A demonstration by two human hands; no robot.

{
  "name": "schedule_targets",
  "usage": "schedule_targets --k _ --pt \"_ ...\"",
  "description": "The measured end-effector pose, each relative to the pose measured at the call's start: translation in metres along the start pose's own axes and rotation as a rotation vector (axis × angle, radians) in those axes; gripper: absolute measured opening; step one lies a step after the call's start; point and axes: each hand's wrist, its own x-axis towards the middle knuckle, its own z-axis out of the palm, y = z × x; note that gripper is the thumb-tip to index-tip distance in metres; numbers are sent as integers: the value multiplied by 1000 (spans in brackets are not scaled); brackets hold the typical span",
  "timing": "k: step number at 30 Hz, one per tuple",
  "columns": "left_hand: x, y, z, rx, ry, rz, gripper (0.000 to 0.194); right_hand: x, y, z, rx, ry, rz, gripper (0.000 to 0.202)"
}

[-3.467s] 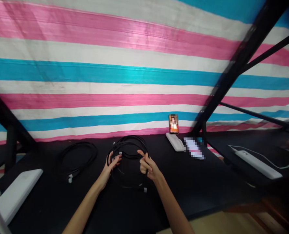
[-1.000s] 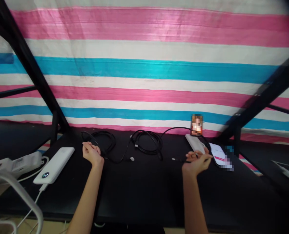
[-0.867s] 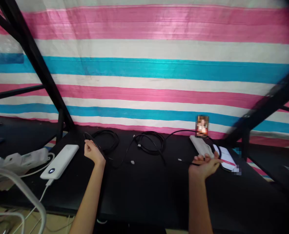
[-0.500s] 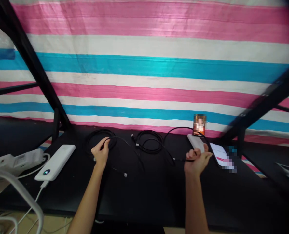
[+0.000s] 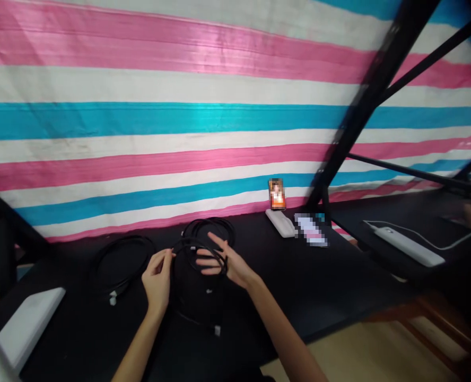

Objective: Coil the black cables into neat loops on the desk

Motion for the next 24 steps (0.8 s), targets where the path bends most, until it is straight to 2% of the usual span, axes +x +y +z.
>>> schedule_targets --k 2,3,5,8,11,14,17,21,24 --pt "-4 -6 6 40 4 -54 30 1 6 2 -29 -59 84 67" --pt "-5 -9 7 50 21 -81 31 2 8 2 -54 -48 84 72" --pt "-5 -13 8 45 77 -109 32 3 9 -2 -133 66 6 73" --pt "-3 -18 7 -18 165 -80 32 4 7 -8 -225 321 -152 74" --pt "-4 -23 9 -119 129 -125 34 5 3 -10 -186 446 -223 76" --pt "-7 -25 12 -222 19 -225 36 6 4 -10 -207 439 -241 84" --pt "-10 -23 15 -236 -60 -240 37 8 11 -12 -362 442 -219 94" --pt "-12 -20 16 -141 -141 -195 35 10 19 -15 -532 439 -217 64" --pt "-11 -21 14 1 -150 -117 41 6 16 -12 -571 330 -200 53"
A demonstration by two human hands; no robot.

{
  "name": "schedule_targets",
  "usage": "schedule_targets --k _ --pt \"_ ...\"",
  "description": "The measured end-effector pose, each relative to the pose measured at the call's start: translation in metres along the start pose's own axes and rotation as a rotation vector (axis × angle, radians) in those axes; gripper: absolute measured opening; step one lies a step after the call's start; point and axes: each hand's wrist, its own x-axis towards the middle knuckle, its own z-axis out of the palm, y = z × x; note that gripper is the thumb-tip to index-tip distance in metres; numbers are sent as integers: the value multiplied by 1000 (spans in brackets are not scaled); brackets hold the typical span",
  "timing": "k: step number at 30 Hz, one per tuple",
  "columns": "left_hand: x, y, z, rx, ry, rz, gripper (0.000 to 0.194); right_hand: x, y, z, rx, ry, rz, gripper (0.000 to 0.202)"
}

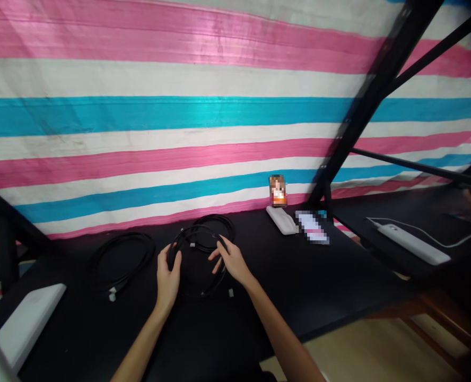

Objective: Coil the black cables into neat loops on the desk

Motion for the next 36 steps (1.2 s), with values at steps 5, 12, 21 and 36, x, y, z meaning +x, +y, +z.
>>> schedule_targets --k 5,12,21,36 --pt "2 3 -1 -23 4 -89 62 -6 -16 0 62 -85 -47 49" --pt "-11 23 8 -359 -343 -343 59 0 -2 10 336 104 -77 48" --pt "-2 26 -3 -370 -236 -376 47 5 3 11 190 99 -1 40" --pt "6 15 -10 -71 -313 -347 47 4 -1 -3 -116 291 -12 46"
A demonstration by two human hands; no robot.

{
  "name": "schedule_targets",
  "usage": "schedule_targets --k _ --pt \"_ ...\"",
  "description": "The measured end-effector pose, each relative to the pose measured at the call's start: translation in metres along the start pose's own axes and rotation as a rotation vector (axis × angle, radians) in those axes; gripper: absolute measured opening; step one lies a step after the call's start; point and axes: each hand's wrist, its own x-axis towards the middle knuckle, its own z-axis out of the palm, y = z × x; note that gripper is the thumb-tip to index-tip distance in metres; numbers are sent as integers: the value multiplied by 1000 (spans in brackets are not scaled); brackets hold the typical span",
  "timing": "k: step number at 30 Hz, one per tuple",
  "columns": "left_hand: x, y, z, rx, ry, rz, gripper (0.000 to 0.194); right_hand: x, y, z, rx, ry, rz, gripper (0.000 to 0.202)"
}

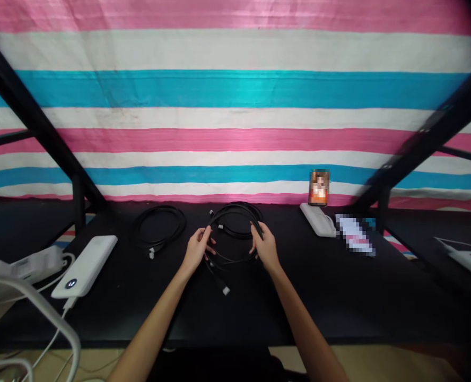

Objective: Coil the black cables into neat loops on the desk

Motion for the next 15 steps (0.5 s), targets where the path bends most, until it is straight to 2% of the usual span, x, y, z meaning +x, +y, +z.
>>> schedule_targets --k 5,9,12,15 --pt "3 -3 -5 118 13 -25 41 3 0 -2 65 121 -24 47" --pt "3 -5 -5 118 -14 -38 42 7 3 -4 100 198 -130 40" --pt "3 -9 -4 144 -30 -28 46 6 3 -2 151 160 -212 34" --pt "2 -14 -3 175 -70 20 49 3 1 1 327 54 -181 37"
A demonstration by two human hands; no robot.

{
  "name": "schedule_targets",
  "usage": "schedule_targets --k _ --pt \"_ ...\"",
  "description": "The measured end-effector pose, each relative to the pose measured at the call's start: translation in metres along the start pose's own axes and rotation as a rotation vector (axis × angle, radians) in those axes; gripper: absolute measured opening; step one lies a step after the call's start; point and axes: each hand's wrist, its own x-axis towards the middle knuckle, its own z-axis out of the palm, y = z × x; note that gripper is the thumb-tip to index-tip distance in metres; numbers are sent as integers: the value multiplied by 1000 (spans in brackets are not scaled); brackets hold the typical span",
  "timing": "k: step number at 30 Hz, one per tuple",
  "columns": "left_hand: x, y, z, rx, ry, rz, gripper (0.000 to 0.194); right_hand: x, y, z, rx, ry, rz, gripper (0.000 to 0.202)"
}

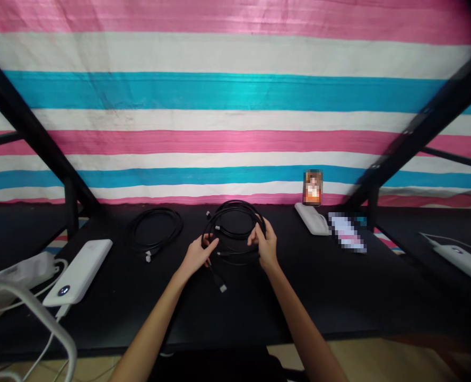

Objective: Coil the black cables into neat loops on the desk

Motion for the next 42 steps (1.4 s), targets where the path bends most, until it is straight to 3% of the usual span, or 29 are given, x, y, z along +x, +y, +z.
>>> schedule_targets --k 5,9,12,15,19,22,27,30,34,38,42 --pt "-3 3 9 34 -106 124 39 3 -6 0 277 42 125 40" --pt "-3 4 16 -29 -61 207 34 6 -11 -4 346 65 213 28" --pt "-1 -1 17 -53 26 225 35 5 -14 -6 362 -36 274 25" --pt "-1 -2 19 -125 75 209 49 2 -16 -9 423 -179 348 20" --pt "-9 12 23 -245 -113 153 53 0 -14 -11 518 -230 377 25" --pt "-16 22 22 -254 -142 132 39 1 -8 -8 445 -165 351 26" --pt "-15 25 11 -203 75 161 43 2 2 -1 130 -113 266 40" --pt "-14 22 8 -134 125 176 43 2 5 0 -21 -95 200 49" --pt "-13 19 10 -122 67 139 46 0 3 -3 -141 -107 100 50" --pt "-12 18 11 -96 -14 122 44 0 -2 -5 -228 -94 113 39" --pt "-11 22 7 0 24 214 34 0 -1 -5 -217 -33 109 36"
